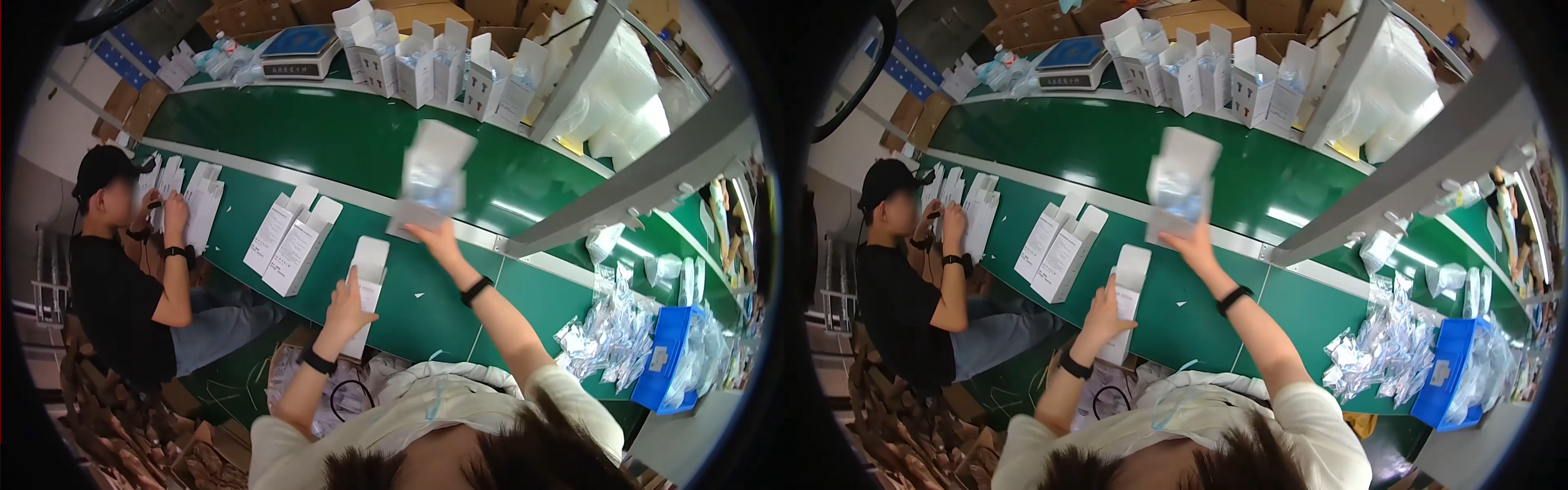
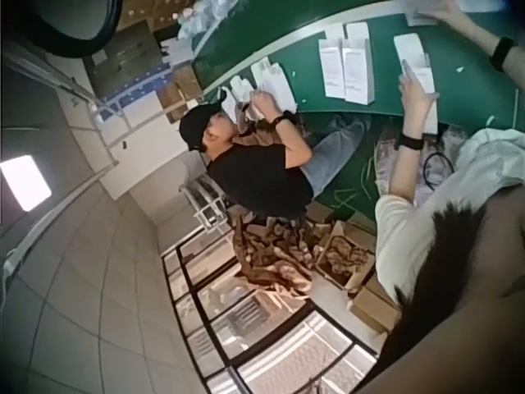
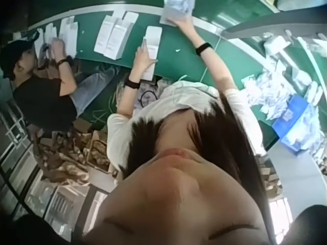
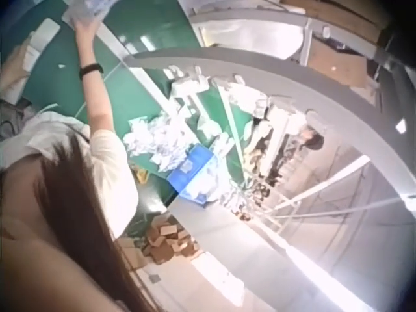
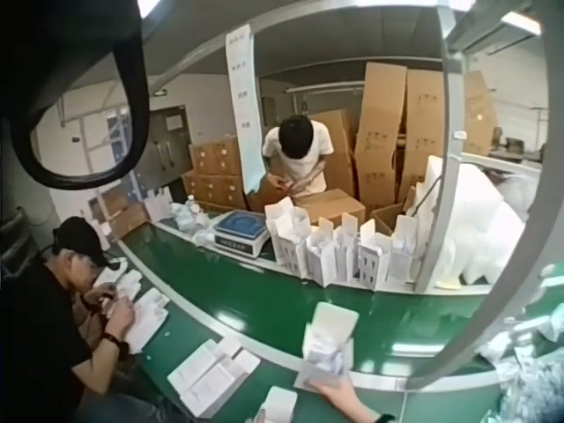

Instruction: Packaging various plastic and electronic components into bags and cardboard boxes on a production line.

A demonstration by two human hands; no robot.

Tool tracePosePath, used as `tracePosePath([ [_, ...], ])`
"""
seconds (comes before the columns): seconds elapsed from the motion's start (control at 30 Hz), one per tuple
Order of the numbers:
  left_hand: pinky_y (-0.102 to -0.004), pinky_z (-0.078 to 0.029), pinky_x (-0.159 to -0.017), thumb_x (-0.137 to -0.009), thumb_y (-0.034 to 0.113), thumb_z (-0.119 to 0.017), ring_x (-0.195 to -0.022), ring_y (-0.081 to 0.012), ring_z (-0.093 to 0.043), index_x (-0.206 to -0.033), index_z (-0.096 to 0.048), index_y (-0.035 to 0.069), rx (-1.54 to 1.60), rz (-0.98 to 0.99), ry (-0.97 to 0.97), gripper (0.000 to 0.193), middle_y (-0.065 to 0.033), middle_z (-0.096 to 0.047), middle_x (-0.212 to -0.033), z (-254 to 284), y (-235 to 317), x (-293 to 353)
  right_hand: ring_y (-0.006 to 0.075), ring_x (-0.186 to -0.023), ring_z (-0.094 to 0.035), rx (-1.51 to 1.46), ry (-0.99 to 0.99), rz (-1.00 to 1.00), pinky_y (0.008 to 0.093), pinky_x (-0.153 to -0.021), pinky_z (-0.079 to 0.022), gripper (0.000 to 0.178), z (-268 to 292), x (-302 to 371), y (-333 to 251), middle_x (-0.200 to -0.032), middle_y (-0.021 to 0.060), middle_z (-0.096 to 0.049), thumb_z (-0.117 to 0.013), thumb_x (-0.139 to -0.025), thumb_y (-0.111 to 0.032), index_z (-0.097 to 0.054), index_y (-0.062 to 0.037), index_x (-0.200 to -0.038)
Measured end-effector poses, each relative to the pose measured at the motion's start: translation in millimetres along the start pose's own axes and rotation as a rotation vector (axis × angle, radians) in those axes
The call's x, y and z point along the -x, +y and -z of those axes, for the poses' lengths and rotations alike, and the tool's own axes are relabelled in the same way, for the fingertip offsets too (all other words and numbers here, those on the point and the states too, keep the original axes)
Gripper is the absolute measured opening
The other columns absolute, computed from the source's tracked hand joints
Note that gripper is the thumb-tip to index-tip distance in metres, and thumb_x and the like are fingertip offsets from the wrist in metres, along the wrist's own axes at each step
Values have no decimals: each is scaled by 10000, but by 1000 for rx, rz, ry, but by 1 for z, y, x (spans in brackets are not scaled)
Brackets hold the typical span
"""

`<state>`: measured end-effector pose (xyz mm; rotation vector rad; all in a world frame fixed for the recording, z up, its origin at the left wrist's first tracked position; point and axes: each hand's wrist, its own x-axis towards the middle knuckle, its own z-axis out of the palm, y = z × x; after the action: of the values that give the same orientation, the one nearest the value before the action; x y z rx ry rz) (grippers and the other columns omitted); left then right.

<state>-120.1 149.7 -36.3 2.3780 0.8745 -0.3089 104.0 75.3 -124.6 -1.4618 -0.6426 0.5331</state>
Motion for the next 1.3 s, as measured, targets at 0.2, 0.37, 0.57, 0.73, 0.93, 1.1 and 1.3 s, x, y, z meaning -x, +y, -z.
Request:
tracePosePath([
  [0.2, -407, -391, -857, -548, 213, -779, -1002, -380, -456, -1276, -227, 17, 367, -50, 226, 935, -230, -440, -1124, -67, -91, -2, 317, -1193, -306, 181, 3, 226, 356, -1006, -249, 949, -95, -24, 8, -1253, 189, -325, -780, -544, -201, -215, 6, -1277],
  [0.37, -403, -365, -899, -531, 124, -779, -995, -335, -480, -1251, -258, 11, 880, 21, 49, 896, -197, -454, -1130, -58, -70, 21, 347, -1190, -308, 421, -34, 267, 367, -1009, -252, 860, -63, 6, -4, -1274, 205, -307, -717, -616, -172, -217, -43, -1304],
  [0.57, -392, -351, -925, -475, 74, -783, -1081, -325, -407, -1253, -256, 34, 524, -269, 33, 941, -176, -372, -1168, -3, 18, 65, 281, -677, -597, 531, -164, -177, 371, -650, -485, 270, 81, 109, -97, -703, 110, -614, -523, -708, -253, -619, -80, -891],
  [0.73, -388, -319, -949, -453, 112, -789, -1151, -309, -338, -1234, -269, 82, 358, -572, 35, 938, -165, -268, -1257, -6, 108, 31, 350, -764, -591, 950, 543, -329, 412, -668, -479, 376, 276, 119, -81, -815, 184, -616, -527, -767, -362, -575, -18, -911],
  [0.93, -396, -337, -933, -497, 98, -765, -1132, -364, -321, -1222, -303, 131, 336, -871, -127, 860, -177, -204, -1244, -48, 201, -21, 399, -835, -565, 1040, 680, -610, 431, -753, -456, 802, 373, 29, -35, -903, 264, -574, -593, -704, -484, -287, 43, -1226],
  [1.1, -399, -334, -937, -514, 102, -758, -1150, -360, -312, -1195, -324, 131, 399, -834, -193, 808, -190, -223, -1254, -82, 225, -34, 401, -896, -544, 1114, 642, -699, 428, -790, -444, 894, 385, 8, 3, -1058, 233, -521, -647, -681, -319, -97, -44, -1330],
  [1.3, -404, -350, -915, -522, 81, -771, -1116, -352, -379, -1137, -261, 85, 525, -733, 38, 800, -208, -289, -1247, -111, 207, -37, 278, -1042, -464, -280, 746, 54, 404, -830, -433, 782, 361, 81, -69, -1176, 159, -406, -556, -708, -52, -99, -135, -1337],
])
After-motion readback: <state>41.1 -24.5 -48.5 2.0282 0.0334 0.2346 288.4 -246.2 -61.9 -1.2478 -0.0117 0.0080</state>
